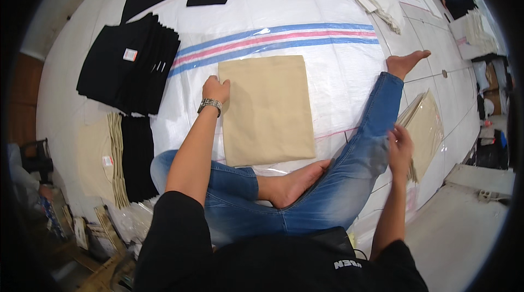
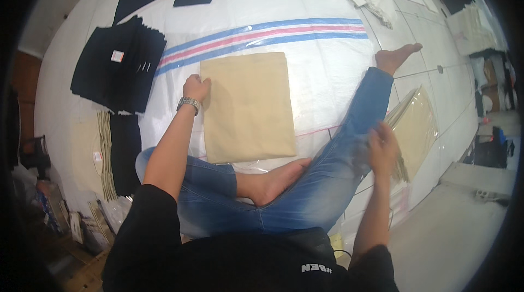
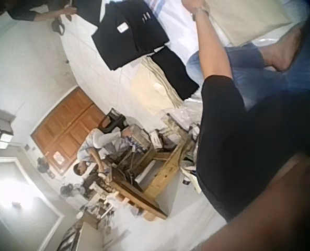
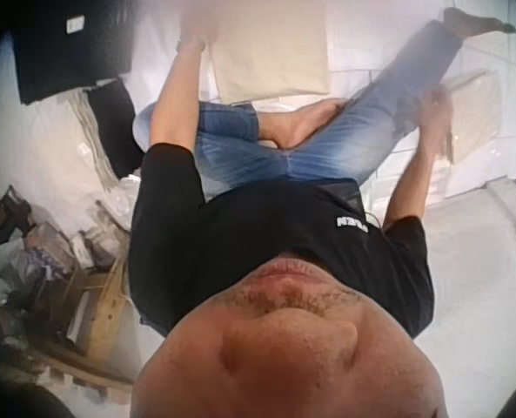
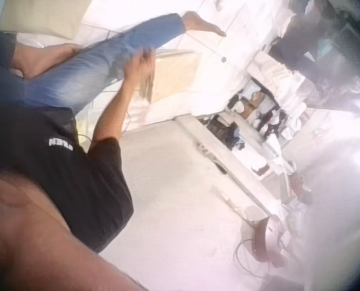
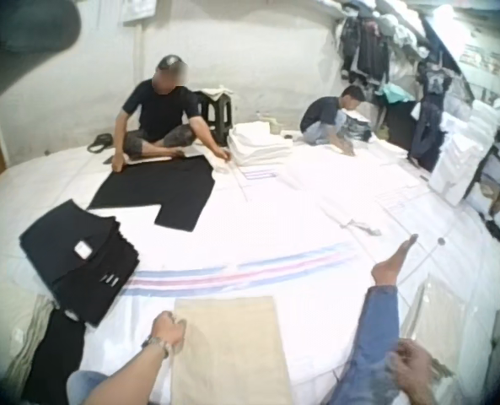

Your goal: The person takes a folded beige shirt from a stack, places it into a clear plastic bag, presses down on the bag to remove air, and then sets the packaged shirt aside.

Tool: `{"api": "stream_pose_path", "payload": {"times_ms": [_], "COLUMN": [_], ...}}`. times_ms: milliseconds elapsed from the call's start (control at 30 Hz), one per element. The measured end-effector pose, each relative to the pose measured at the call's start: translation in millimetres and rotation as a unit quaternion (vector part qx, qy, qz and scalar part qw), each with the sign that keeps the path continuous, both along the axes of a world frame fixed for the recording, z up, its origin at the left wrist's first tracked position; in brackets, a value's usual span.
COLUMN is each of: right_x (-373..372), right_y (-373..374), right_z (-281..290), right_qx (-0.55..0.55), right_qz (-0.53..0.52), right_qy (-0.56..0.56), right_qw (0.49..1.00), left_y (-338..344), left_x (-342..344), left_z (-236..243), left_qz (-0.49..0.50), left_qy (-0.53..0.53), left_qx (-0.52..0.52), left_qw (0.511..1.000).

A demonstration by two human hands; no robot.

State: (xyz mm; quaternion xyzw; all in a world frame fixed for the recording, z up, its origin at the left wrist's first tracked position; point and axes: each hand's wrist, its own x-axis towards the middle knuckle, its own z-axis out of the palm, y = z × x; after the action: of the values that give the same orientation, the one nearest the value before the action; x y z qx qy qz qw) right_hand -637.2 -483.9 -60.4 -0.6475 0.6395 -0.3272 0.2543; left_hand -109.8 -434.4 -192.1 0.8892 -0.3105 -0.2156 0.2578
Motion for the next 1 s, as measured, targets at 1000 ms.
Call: {"api": "stream_pose_path", "payload": {"times_ms": [1000], "right_x": [242.0], "right_y": [68.1], "right_z": [45.5], "right_qx": [-0.288], "right_qz": [0.266], "right_qy": [-0.229], "right_qw": [0.891], "left_y": [80.1], "left_x": [-151.0], "left_z": [256.0], "left_qz": [-0.269], "left_qy": [0.127], "left_qx": [-0.432], "left_qw": [0.851]}}
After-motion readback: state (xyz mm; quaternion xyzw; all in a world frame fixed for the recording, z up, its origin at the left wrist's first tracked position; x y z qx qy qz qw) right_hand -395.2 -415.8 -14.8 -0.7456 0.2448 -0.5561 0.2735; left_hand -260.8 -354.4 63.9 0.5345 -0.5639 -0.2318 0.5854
